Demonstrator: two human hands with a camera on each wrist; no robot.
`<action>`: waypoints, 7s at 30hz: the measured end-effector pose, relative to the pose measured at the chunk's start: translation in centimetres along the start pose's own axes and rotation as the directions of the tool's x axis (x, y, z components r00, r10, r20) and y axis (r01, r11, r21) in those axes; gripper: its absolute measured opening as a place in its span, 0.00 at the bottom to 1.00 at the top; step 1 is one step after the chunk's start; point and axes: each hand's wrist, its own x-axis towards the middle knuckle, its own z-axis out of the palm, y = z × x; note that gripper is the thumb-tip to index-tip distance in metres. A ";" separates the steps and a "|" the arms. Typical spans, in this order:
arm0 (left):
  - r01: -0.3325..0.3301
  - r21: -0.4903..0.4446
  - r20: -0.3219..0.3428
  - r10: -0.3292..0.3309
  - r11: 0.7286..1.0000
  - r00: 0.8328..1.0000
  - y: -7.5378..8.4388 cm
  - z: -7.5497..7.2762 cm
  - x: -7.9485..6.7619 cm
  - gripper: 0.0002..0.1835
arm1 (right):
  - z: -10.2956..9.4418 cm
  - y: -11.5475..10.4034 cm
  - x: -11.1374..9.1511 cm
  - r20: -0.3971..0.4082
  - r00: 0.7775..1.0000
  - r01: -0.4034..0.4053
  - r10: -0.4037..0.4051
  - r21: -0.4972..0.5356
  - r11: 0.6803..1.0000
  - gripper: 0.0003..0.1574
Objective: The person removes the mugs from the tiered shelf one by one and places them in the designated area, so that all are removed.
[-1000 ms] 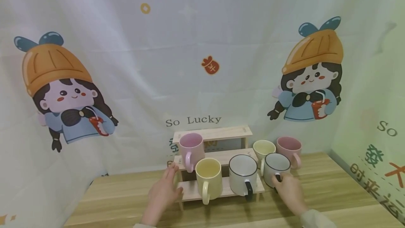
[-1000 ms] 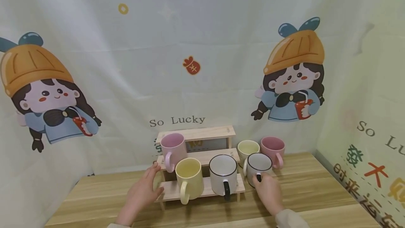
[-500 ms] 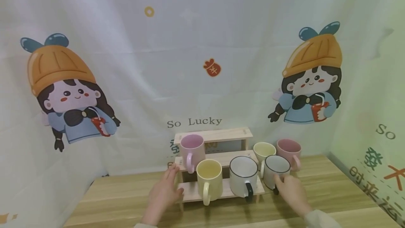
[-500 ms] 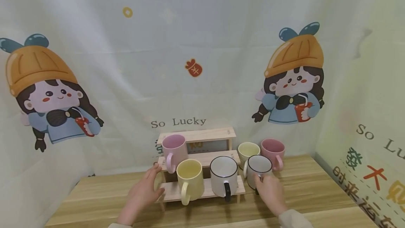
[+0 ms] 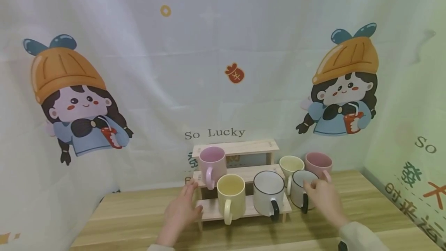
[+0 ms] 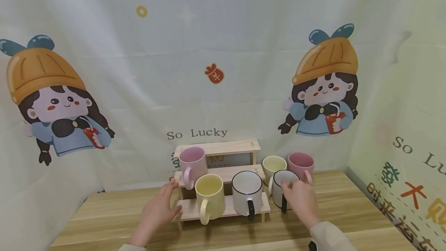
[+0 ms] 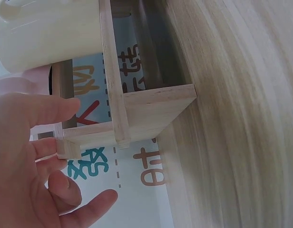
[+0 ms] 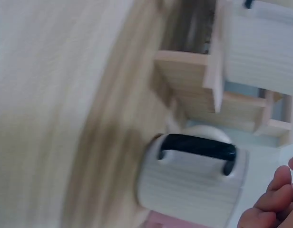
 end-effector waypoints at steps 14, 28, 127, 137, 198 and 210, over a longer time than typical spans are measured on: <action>0.002 -0.002 0.001 -0.002 1.000 1.000 -0.1 0.3 0.2 0.40 | -1.6 -4.6 1.2 0.074 0.997 0.029 -0.026 -0.043 0.999 0.24; 0.009 0.009 0.013 -0.009 1.000 1.000 -0.2 0.6 0.2 0.41 | -1.4 -9.5 1.7 0.088 0.993 0.072 -0.078 0.073 0.995 0.25; -0.025 -0.038 -0.011 0.025 0.999 1.000 -0.4 0.4 0.2 0.40 | 9.9 -23.5 1.0 0.128 0.983 0.104 -0.135 0.221 0.970 0.29; -0.003 -0.058 -0.002 0.003 0.998 1.000 -0.5 0.5 0.1 0.40 | 10.3 -23.2 1.0 0.084 0.990 0.083 -0.110 0.277 0.957 0.24; -0.001 -0.037 -0.003 0.001 0.999 1.000 -0.3 0.4 0.2 0.39 | 7.9 -21.5 1.3 -0.197 0.917 0.393 -0.347 0.298 0.870 0.20; 0.006 -0.042 -0.005 -0.006 0.999 1.000 -0.4 0.5 0.3 0.39 | 6.6 -20.5 1.0 -0.245 0.907 0.405 -0.343 0.276 0.872 0.18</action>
